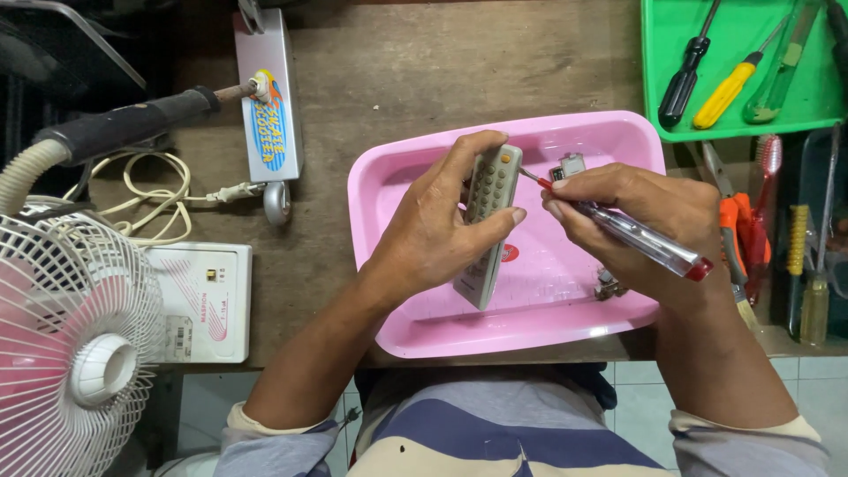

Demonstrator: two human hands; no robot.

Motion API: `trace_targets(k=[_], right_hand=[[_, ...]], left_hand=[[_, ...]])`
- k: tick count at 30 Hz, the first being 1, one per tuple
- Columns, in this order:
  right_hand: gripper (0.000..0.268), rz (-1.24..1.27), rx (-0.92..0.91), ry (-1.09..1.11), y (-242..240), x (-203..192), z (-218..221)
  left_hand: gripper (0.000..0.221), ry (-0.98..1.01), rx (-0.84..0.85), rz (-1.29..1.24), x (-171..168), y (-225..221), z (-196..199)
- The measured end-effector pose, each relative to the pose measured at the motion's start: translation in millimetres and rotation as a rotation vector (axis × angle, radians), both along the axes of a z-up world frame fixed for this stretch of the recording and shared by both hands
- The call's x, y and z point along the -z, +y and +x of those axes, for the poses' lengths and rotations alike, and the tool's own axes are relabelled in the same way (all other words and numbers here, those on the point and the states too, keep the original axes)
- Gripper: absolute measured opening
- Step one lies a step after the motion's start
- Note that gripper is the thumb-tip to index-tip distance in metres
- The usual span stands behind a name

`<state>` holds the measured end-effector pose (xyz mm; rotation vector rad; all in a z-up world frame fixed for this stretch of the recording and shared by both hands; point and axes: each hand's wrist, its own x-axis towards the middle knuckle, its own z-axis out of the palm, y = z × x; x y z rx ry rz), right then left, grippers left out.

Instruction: Disassembling a remote control by removing screws with a screwdriver and prying the casing apart to inspect internal components.

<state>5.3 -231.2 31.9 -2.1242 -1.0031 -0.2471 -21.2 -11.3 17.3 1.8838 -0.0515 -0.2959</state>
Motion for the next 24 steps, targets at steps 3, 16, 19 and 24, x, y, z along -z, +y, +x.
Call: trace_targets(k=[3,16,19,24], right_hand=[[0.013,0.048,0.016,0.089,0.3,-1.6,1.3],[0.015,0.413,0.217,0.679,14.3,1.6,-8.8],[0.016,0.26,0.139,0.436,13.1,2.2,-8.7],[0.014,-0.007,-0.003,-0.077,6.0,9.0,-5.6]], left_hand=[[0.054,-0.032,0.02,0.051,3.1,-0.6,0.0],[0.051,-0.094,0.002,0.05,5.8,0.0,-0.2],[0.05,-0.065,-0.007,0.065,5.1,0.9,1.3],[0.048,-0.165,-0.01,0.023,9.3,-0.4,-0.6]])
